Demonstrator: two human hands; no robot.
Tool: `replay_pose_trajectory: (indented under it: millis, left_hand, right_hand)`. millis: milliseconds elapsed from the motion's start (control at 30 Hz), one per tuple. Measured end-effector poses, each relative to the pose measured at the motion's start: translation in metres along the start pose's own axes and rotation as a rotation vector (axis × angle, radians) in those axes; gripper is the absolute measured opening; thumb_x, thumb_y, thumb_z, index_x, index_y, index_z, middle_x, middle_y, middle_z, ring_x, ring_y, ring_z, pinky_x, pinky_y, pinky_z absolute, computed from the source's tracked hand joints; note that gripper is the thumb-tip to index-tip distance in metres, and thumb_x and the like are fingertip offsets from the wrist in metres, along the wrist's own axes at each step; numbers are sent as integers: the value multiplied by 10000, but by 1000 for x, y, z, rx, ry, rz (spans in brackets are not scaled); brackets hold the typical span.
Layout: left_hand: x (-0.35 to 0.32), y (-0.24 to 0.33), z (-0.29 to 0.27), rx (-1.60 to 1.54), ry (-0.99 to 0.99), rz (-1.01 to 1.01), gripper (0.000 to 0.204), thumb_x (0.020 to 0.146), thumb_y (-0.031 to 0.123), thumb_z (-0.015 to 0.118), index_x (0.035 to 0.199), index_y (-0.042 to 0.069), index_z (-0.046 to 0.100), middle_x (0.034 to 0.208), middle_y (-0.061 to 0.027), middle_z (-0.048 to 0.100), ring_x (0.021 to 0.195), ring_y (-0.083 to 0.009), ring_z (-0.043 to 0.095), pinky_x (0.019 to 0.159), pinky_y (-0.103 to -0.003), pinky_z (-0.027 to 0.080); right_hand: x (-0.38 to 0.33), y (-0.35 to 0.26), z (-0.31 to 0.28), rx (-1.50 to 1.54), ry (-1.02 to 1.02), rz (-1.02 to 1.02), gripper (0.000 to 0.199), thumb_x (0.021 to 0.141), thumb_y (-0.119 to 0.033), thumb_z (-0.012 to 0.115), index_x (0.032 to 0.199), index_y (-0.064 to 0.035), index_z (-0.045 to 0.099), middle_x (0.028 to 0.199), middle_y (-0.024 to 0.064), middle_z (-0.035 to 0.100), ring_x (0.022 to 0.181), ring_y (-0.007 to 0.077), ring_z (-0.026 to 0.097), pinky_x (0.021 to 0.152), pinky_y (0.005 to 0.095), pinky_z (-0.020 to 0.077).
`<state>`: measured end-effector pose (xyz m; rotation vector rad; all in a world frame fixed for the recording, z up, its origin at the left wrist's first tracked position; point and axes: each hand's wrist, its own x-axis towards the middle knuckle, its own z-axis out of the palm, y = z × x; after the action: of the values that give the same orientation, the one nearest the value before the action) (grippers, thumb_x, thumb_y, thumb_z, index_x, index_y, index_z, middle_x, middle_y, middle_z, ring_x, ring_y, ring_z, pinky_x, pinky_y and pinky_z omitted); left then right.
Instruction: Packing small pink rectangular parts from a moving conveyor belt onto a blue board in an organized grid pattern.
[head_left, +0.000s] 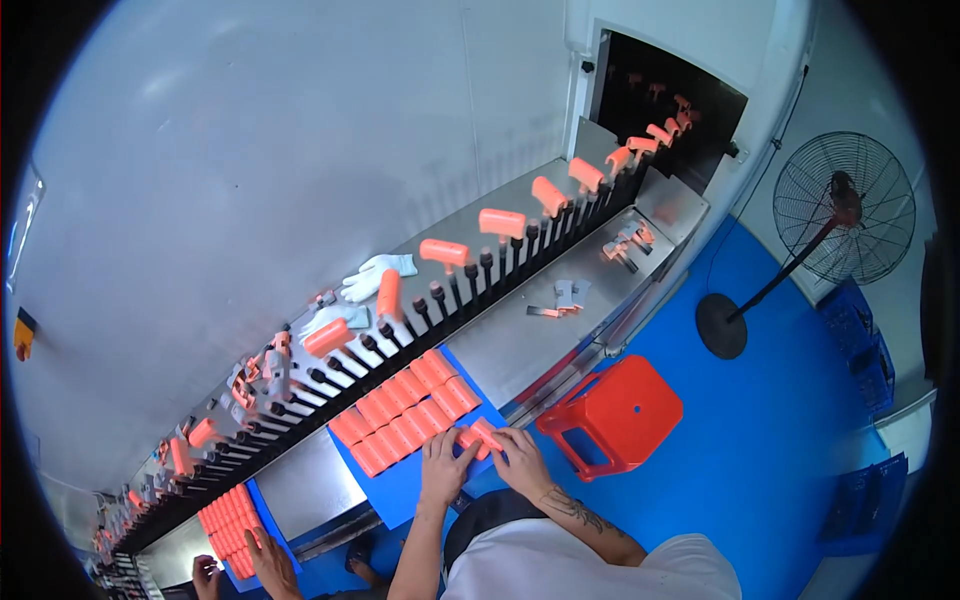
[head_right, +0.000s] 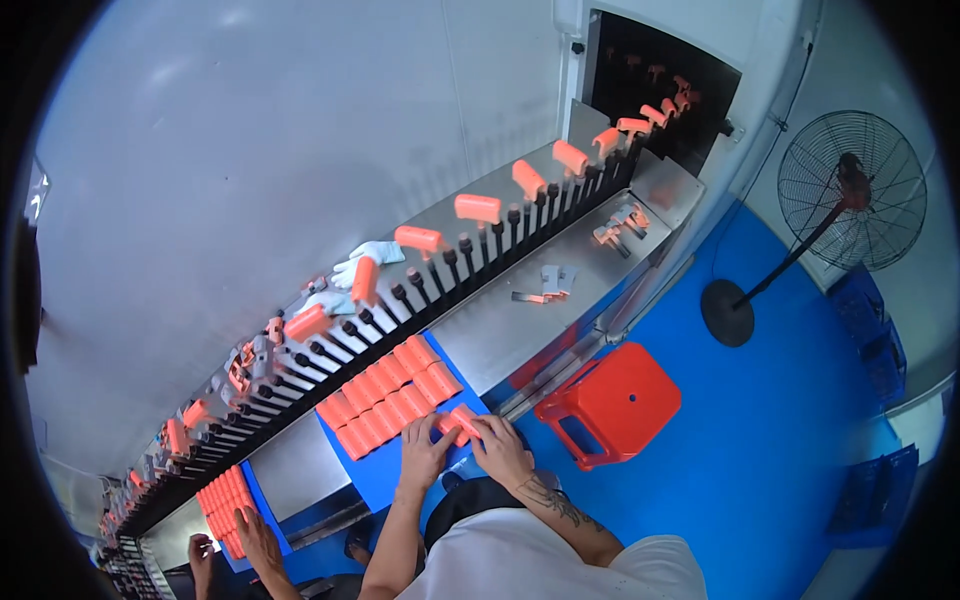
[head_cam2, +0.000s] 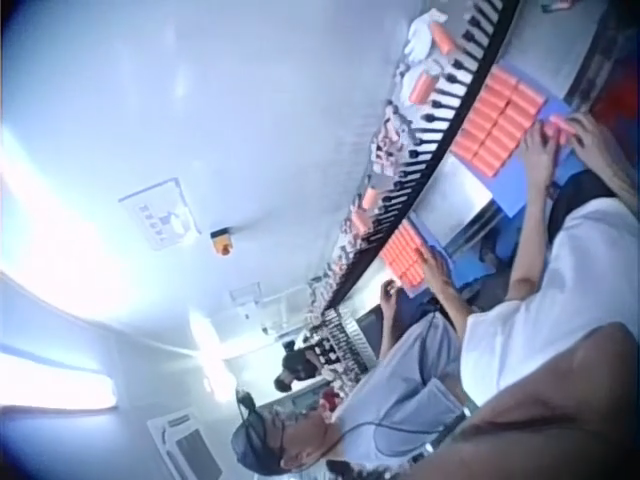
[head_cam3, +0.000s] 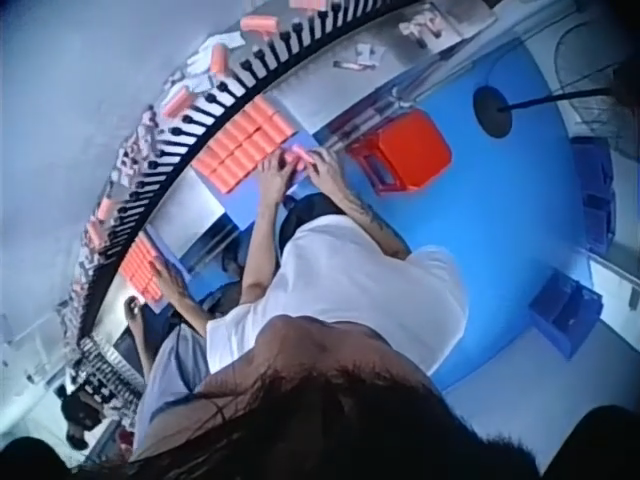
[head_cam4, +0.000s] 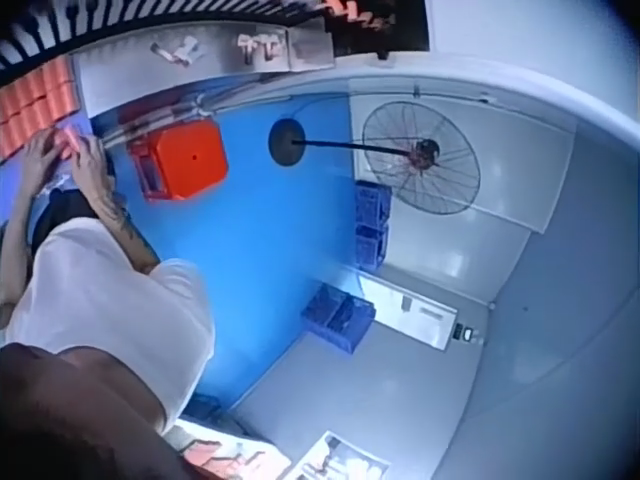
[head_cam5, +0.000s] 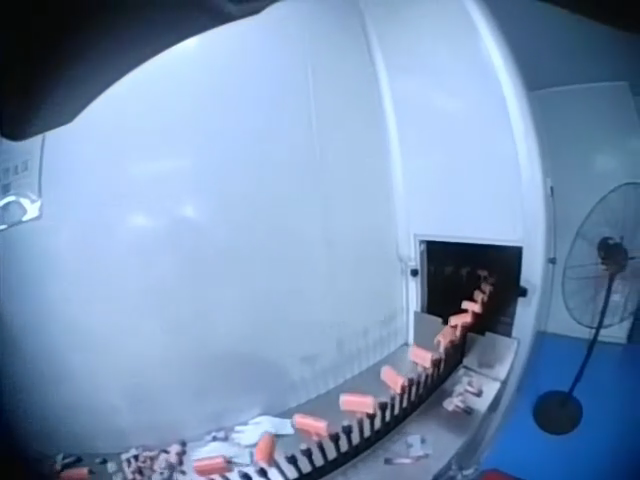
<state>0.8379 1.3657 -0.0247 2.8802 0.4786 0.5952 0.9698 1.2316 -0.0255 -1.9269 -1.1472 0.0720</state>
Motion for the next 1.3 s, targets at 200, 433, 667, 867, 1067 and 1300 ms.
replay_pose_trajectory:
  millis: [200,433,667,867,1067,1300]
  left_hand:
    - [5,2,2,-11,50,-46,389,790,90,615,1137,225,729,1263,-139,561,1161,-327,536,977,-473,422]
    - [52,-10,-47,-231,431,-251,369,790,-71,597,1141,31,644,1184,-192,596,1103,-377,568,947,-448,456]
    - [158,-83,-148,-148,534,-556,341,980,215,559,1184,-54,607,994,-226,666,874,-350,661,762,-432,508]
    - [136,-88,-194,-69,269,-627,366,863,265,683,1129,13,705,841,-213,709,759,-342,689,734,-408,531]
    - [112,-108,-222,245,154,-800,342,837,318,723,852,-21,688,805,-241,676,778,-406,680,711,-471,540]
    - [24,-72,-224,209,491,-552,282,850,59,676,1119,-17,633,1137,-201,679,1107,-345,641,902,-428,526]
  right_hand:
    - [7,-1,5,49,-8,40,304,851,-151,719,1118,-16,664,1120,127,630,1049,328,608,908,408,504]
    - [95,-21,-22,148,113,-88,227,890,-131,675,1081,-8,684,1111,160,659,1035,342,636,900,412,514]
    - [241,-99,-33,288,179,-81,234,930,-216,630,929,16,655,933,193,671,879,388,651,762,465,512]
    - [256,-123,-16,14,-39,-241,244,844,-232,698,888,8,684,849,199,689,823,379,680,744,462,540]
    - [257,-178,24,-193,-92,-304,70,753,-83,719,799,-36,693,778,182,693,778,350,709,684,448,573]
    - [227,-153,27,511,-142,137,312,780,-269,771,902,16,736,744,176,706,721,282,722,673,375,543]
